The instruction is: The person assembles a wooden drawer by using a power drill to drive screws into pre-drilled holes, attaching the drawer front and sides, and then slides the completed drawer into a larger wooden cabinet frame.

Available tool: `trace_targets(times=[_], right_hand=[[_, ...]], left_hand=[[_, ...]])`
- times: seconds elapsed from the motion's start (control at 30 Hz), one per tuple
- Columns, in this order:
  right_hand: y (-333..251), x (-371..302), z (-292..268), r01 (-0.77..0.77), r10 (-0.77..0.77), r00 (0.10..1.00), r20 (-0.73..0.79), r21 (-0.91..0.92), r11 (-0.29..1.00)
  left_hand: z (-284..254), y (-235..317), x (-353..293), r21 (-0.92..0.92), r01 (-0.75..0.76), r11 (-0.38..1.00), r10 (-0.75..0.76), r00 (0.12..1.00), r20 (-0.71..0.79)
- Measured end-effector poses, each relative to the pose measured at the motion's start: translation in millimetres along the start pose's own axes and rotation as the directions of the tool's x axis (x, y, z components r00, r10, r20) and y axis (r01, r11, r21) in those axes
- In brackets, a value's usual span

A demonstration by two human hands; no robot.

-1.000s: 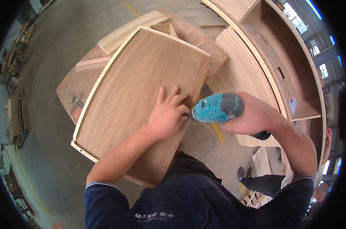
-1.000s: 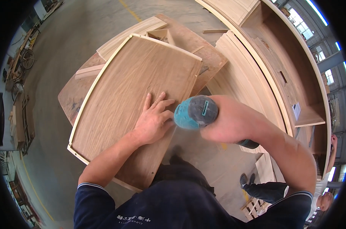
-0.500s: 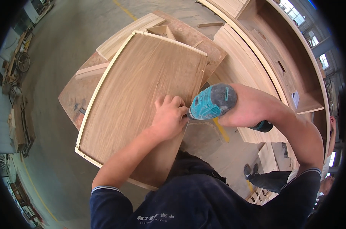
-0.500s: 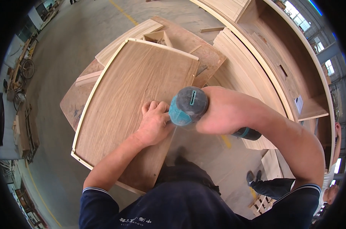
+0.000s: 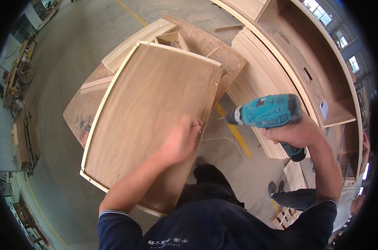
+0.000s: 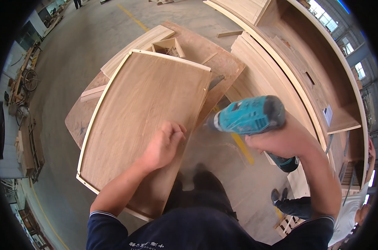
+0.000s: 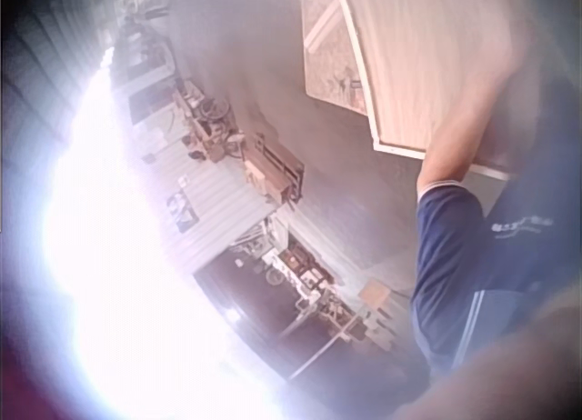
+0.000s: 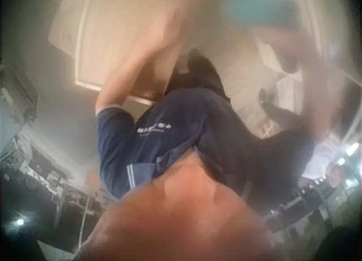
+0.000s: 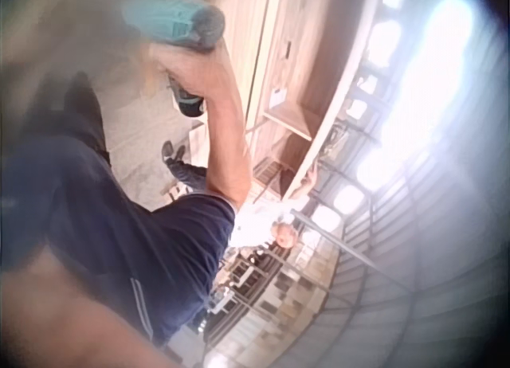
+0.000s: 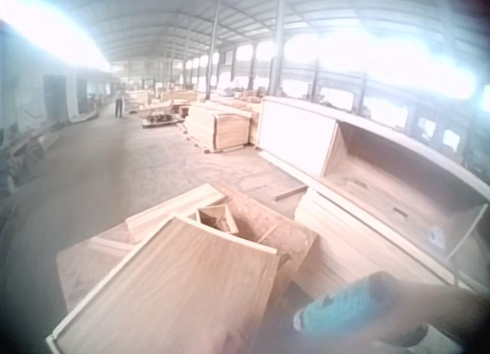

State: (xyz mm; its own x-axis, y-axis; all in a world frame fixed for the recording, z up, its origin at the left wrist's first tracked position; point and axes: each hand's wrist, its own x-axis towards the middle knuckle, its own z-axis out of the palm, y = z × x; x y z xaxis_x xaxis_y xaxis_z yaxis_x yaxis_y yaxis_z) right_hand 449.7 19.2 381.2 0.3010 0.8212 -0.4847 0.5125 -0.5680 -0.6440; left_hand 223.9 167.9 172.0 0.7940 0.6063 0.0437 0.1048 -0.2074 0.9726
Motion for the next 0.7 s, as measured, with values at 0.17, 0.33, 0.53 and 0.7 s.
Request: trace_targets(times=[0.17,0.33,0.53,0.7], right_hand=[[63,35,-33,-0.051,0.067,0.996,-0.053,0.257,0.965],[129,78,-69,0.052,-0.039,0.998,-0.047,0.311,0.949],[192,99,-110,0.046,-0.035,0.999,-0.035,0.412,0.910],[237,121,-128,-0.068,0.085,0.996,-0.012,0.486,0.871]], left_hand=[[-7,16,37,-0.457,0.171,0.873,-0.231,0.970,-0.078],[-39,25,157,0.222,0.294,0.930,-0.208,0.916,-0.343],[-65,32,305,0.555,0.365,0.747,-0.035,0.856,-0.515],[-30,31,245,0.751,0.333,0.571,-0.047,0.926,-0.375]])
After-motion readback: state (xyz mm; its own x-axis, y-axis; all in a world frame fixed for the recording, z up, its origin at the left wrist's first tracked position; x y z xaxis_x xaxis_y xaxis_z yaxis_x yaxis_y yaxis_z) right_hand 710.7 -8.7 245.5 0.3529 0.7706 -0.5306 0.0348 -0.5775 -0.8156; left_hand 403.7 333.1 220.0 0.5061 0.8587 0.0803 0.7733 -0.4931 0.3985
